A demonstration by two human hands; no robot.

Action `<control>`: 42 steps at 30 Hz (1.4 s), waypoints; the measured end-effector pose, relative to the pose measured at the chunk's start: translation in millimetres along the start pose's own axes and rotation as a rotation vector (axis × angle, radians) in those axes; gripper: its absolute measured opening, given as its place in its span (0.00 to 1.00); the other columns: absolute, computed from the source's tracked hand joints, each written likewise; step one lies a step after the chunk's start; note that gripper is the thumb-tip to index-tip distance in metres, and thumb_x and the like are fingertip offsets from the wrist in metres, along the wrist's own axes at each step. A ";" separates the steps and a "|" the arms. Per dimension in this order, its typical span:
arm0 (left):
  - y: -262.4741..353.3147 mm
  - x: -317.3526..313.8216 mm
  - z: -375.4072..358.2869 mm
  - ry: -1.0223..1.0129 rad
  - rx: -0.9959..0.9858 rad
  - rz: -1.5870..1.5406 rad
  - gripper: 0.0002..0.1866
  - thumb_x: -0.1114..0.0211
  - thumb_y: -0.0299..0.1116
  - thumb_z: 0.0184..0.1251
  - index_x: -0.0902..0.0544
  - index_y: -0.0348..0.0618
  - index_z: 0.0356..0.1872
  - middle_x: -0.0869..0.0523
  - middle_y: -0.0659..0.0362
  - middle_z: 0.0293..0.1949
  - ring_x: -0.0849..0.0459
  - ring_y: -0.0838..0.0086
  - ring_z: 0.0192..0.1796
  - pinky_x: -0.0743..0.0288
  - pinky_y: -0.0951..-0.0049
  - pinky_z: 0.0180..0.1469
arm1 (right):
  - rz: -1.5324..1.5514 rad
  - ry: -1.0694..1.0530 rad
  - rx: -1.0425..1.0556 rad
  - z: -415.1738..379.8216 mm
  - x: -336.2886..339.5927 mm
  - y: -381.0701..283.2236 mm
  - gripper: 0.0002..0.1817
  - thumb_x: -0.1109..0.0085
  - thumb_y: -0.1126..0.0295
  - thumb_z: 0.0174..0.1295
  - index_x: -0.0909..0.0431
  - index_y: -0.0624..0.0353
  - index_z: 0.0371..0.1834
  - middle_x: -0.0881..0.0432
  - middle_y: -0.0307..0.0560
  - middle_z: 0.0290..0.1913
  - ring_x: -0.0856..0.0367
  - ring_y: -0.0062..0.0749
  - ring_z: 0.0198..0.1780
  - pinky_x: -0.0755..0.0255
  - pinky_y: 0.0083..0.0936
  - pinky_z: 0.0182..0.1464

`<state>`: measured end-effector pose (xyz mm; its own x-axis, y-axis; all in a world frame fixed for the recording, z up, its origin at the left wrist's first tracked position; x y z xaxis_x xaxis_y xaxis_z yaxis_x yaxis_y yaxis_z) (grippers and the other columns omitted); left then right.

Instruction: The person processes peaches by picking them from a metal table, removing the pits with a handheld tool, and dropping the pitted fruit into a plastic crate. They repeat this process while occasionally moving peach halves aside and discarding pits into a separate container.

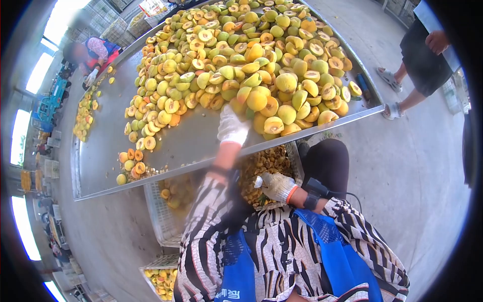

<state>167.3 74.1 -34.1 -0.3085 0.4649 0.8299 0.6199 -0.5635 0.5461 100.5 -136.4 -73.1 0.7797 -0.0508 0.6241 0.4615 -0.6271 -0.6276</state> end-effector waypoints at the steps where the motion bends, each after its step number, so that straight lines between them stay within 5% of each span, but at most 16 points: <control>1: 5.8 2.7 -1.5 -0.012 0.077 0.002 0.52 0.23 0.47 0.46 0.39 0.43 0.73 0.27 0.45 0.66 0.25 0.53 0.66 0.30 0.60 0.67 | 0.004 0.014 0.014 0.8 -0.6 1.6 0.17 0.44 0.57 0.64 0.23 0.54 0.50 0.14 0.59 0.40 0.15 0.56 0.43 0.21 0.47 0.45; 7: -19.0 20.2 -13.7 -0.066 -0.001 0.166 0.50 0.23 0.46 0.46 0.37 0.45 0.73 0.27 0.44 0.64 0.24 0.51 0.63 0.28 0.57 0.65 | 0.027 0.038 0.059 -0.6 -3.8 6.7 0.16 0.43 0.59 0.62 0.23 0.54 0.50 0.14 0.58 0.40 0.15 0.56 0.43 0.21 0.46 0.45; 8: -50.0 14.4 -7.5 0.051 -0.110 0.118 0.43 0.25 0.42 0.51 0.33 0.46 0.70 0.23 0.47 0.60 0.20 0.54 0.60 0.22 0.55 0.58 | 0.027 0.029 0.045 -2.0 -0.7 4.3 0.16 0.42 0.60 0.62 0.23 0.54 0.50 0.14 0.58 0.40 0.15 0.56 0.43 0.21 0.46 0.45; 10: -84.1 16.5 -13.5 -0.099 0.148 -0.838 0.31 0.35 0.38 0.62 0.29 0.40 0.67 0.21 0.49 0.59 0.21 0.60 0.59 0.25 0.62 0.60 | 0.055 0.083 0.063 -2.1 -2.2 7.7 0.16 0.42 0.59 0.62 0.23 0.53 0.49 0.14 0.58 0.39 0.15 0.56 0.42 0.21 0.47 0.44; 12: -96.6 38.5 -37.4 -0.147 0.179 -1.455 0.20 0.41 0.33 0.68 0.24 0.43 0.60 0.18 0.52 0.49 0.17 0.58 0.46 0.17 0.59 0.41 | 0.067 0.120 0.061 -2.2 -6.1 9.3 0.16 0.41 0.58 0.62 0.23 0.53 0.49 0.14 0.58 0.39 0.15 0.57 0.42 0.21 0.48 0.44; 13: -91.7 49.4 -50.6 -0.196 0.231 -1.653 0.18 0.46 0.38 0.70 0.22 0.40 0.55 0.18 0.50 0.46 0.17 0.56 0.43 0.17 0.56 0.42 | 0.068 0.138 0.046 -1.3 -7.1 8.4 0.16 0.40 0.57 0.62 0.23 0.53 0.49 0.14 0.58 0.39 0.15 0.58 0.42 0.21 0.49 0.44; 17: -116.9 44.3 -85.3 -0.117 0.078 -1.643 0.22 0.47 0.48 0.72 0.22 0.38 0.51 0.18 0.48 0.41 0.17 0.54 0.42 0.17 0.55 0.45 | 0.116 0.218 0.067 -10.0 7.4 -20.8 0.18 0.37 0.54 0.61 0.24 0.53 0.48 0.14 0.59 0.38 0.16 0.59 0.41 0.22 0.50 0.43; 20: -89.1 48.8 -117.9 -0.210 0.416 -2.036 0.26 0.49 0.55 0.75 0.21 0.37 0.47 0.18 0.46 0.38 0.17 0.53 0.40 0.18 0.52 0.46 | 0.076 0.205 0.131 -22.5 29.7 -55.7 0.19 0.37 0.56 0.61 0.25 0.54 0.49 0.15 0.59 0.36 0.16 0.58 0.41 0.22 0.50 0.43; 30: -81.4 29.7 -158.0 -0.201 0.411 -1.704 0.23 0.51 0.50 0.79 0.21 0.40 0.52 0.16 0.53 0.41 0.16 0.62 0.40 0.19 0.62 0.43 | -0.069 0.177 0.140 -32.1 36.1 -90.4 0.14 0.37 0.62 0.56 0.21 0.58 0.42 0.14 0.55 0.37 0.14 0.50 0.41 0.22 0.40 0.44; 35: -107.9 -4.4 -150.0 -0.069 0.103 -1.486 0.20 0.48 0.47 0.78 0.21 0.39 0.51 0.16 0.55 0.41 0.17 0.64 0.40 0.19 0.63 0.44 | -0.061 0.154 0.116 -31.5 28.5 -85.9 0.15 0.39 0.62 0.58 0.22 0.59 0.45 0.14 0.57 0.39 0.15 0.53 0.44 0.23 0.42 0.46; 39: -82.5 20.6 -163.2 -0.188 0.405 -1.682 0.20 0.48 0.47 0.78 0.21 0.39 0.51 0.16 0.55 0.41 0.17 0.65 0.40 0.19 0.63 0.42 | -0.043 0.102 0.089 -34.3 30.3 -86.7 0.15 0.38 0.62 0.57 0.21 0.57 0.46 0.14 0.56 0.41 0.15 0.52 0.45 0.23 0.42 0.47; 42: -109.1 -8.0 -154.0 -0.139 0.152 -1.448 0.19 0.48 0.46 0.79 0.20 0.39 0.49 0.16 0.56 0.40 0.16 0.66 0.38 0.19 0.63 0.39 | -0.047 0.058 0.099 -38.1 30.9 -83.0 0.16 0.38 0.62 0.57 0.20 0.56 0.47 0.14 0.54 0.42 0.15 0.51 0.45 0.23 0.41 0.47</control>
<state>-9.0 26.7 -82.7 -0.6499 0.6162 -0.4448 -0.0934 0.5160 0.8515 70.2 -115.5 16.0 0.7314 -0.0698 0.6784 0.5392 -0.5498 -0.6379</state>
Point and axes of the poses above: each hand's wrist, its own z-axis towards the middle knuckle, its own x-axis out of the back of the hand, y = z × x, the point moved 2 cm from there along z, towards the middle knuckle
